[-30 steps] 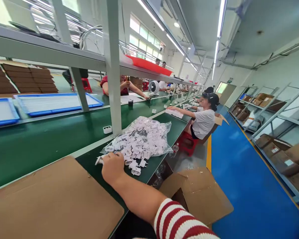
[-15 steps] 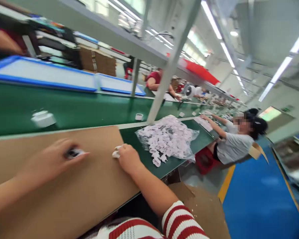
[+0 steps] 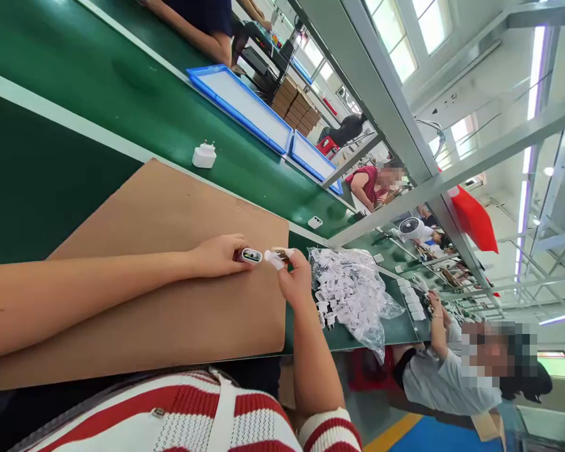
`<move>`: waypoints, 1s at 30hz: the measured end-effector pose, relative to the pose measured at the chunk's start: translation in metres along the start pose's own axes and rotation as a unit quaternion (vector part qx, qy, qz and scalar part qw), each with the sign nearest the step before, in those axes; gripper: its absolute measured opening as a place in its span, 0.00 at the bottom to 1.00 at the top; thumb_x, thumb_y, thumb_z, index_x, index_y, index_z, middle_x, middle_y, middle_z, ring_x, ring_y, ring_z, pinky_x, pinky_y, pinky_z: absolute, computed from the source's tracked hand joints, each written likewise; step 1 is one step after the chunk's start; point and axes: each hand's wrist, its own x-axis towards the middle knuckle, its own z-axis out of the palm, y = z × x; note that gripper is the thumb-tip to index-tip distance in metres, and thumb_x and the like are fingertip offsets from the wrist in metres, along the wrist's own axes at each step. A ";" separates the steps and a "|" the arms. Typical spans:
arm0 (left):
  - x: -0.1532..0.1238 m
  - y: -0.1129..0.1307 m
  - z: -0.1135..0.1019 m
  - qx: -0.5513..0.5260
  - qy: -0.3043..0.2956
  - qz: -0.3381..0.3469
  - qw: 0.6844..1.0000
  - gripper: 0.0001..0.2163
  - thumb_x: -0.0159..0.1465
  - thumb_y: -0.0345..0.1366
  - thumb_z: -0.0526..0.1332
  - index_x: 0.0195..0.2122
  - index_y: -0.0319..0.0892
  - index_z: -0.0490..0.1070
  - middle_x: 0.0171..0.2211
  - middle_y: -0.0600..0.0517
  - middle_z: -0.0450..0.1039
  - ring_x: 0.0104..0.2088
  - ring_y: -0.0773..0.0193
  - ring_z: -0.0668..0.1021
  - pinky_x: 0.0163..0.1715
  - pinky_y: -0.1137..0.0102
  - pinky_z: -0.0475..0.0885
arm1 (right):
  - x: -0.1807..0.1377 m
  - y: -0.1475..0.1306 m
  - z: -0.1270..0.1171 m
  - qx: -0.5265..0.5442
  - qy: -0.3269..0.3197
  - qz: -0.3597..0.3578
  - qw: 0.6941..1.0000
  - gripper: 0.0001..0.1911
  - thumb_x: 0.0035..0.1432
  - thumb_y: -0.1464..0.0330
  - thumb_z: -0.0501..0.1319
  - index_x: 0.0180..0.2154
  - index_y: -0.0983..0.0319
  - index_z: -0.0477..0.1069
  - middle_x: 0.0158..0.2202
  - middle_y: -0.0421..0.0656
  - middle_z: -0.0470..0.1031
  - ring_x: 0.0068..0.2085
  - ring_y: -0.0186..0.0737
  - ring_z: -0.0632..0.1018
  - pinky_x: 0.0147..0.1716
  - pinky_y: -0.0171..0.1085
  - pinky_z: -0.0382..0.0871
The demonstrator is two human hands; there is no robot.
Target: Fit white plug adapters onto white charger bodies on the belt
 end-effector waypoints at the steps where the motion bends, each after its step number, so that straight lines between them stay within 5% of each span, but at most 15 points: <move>1: 0.000 0.001 -0.001 -0.001 -0.004 -0.003 1.000 0.17 0.58 0.52 0.61 0.34 0.42 0.75 0.36 0.49 0.71 0.33 0.58 0.76 0.32 0.66 0.66 | 0.005 -0.007 0.002 -0.010 -0.019 -0.026 0.999 0.14 0.63 0.74 0.61 0.47 0.57 0.81 0.42 0.43 0.79 0.46 0.41 0.79 0.48 0.38 0.73; 5: 0.002 0.003 -0.004 0.001 -0.001 -0.002 1.000 0.16 0.58 0.51 0.61 0.29 0.42 0.73 0.34 0.48 0.69 0.31 0.59 0.74 0.31 0.66 0.64 | 0.020 -0.026 0.012 -0.115 -0.088 -0.070 0.987 0.21 0.56 0.81 0.57 0.47 0.59 0.80 0.42 0.45 0.78 0.47 0.44 0.77 0.47 0.39 0.72; 10: 0.002 0.002 -0.004 -0.001 0.005 -0.011 1.000 0.14 0.57 0.48 0.63 0.28 0.42 0.72 0.33 0.48 0.67 0.30 0.59 0.73 0.30 0.66 0.63 | 0.026 -0.029 0.021 -0.220 -0.123 -0.080 0.964 0.16 0.53 0.81 0.58 0.39 0.61 0.78 0.38 0.45 0.75 0.42 0.45 0.74 0.42 0.40 0.68; 30: 0.003 0.002 -0.003 -0.003 0.006 -0.028 1.000 0.15 0.56 0.50 0.63 0.26 0.42 0.70 0.32 0.49 0.67 0.29 0.59 0.72 0.28 0.65 0.62 | 0.036 -0.036 0.021 -0.267 -0.173 -0.077 0.945 0.12 0.52 0.79 0.62 0.35 0.58 0.79 0.33 0.42 0.71 0.39 0.42 0.73 0.42 0.40 0.61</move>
